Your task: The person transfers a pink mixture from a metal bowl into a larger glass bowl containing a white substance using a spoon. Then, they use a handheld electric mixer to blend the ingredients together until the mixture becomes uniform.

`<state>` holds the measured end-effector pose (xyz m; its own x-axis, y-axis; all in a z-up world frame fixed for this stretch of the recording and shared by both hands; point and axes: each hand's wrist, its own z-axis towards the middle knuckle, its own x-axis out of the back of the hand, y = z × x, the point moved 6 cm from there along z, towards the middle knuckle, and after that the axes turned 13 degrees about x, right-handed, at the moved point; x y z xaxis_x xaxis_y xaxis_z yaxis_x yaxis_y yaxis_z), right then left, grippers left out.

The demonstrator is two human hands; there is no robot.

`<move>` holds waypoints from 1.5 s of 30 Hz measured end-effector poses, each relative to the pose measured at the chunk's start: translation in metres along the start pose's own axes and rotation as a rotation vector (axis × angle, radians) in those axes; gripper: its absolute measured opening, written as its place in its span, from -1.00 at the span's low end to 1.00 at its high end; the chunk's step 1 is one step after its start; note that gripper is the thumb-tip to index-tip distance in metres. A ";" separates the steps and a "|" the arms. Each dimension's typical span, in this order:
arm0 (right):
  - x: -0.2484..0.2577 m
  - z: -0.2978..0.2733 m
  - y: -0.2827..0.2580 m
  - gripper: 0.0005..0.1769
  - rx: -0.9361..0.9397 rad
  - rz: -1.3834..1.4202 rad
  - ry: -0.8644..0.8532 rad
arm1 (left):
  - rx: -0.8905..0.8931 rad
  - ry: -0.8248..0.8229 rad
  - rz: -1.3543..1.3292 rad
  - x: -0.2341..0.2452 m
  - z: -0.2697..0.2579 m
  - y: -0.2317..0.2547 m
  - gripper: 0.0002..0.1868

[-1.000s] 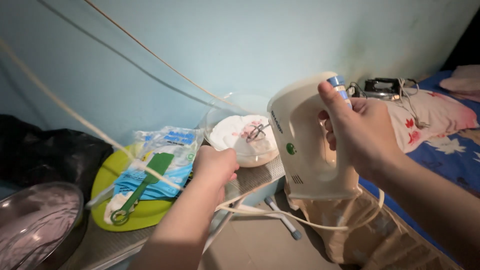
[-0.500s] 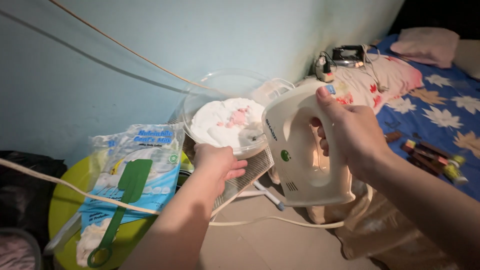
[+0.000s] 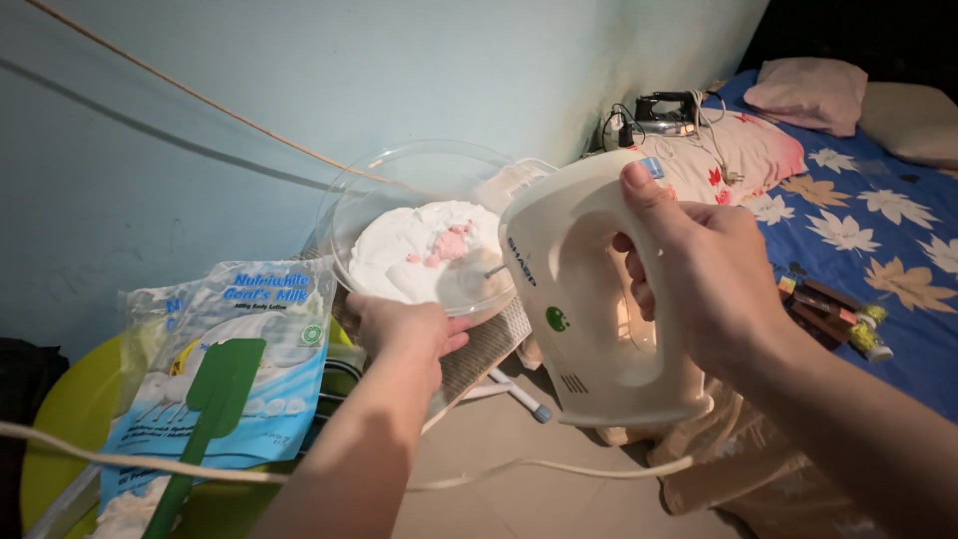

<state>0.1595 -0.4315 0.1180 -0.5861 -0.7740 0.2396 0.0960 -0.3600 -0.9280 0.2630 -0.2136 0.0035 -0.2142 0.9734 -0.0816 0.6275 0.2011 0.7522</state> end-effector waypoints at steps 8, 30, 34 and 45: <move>-0.003 0.021 -0.007 -0.26 0.058 -0.017 -0.048 | 0.032 0.089 -0.030 -0.004 0.000 -0.005 -0.23; -0.015 0.035 0.011 -0.29 0.004 -0.014 -0.122 | 0.007 0.163 -0.106 -0.002 -0.011 0.000 -0.24; -0.010 0.034 0.017 -0.29 0.011 0.009 -0.081 | -0.003 0.146 -0.123 -0.001 -0.012 0.000 -0.21; -0.010 0.029 0.005 -0.30 0.002 -0.014 -0.090 | -0.018 0.162 -0.106 -0.001 -0.010 -0.002 -0.19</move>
<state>0.1893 -0.4412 0.1195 -0.5127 -0.8124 0.2778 0.0895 -0.3724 -0.9238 0.2545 -0.2156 0.0087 -0.3973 0.9160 -0.0554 0.5821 0.2982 0.7565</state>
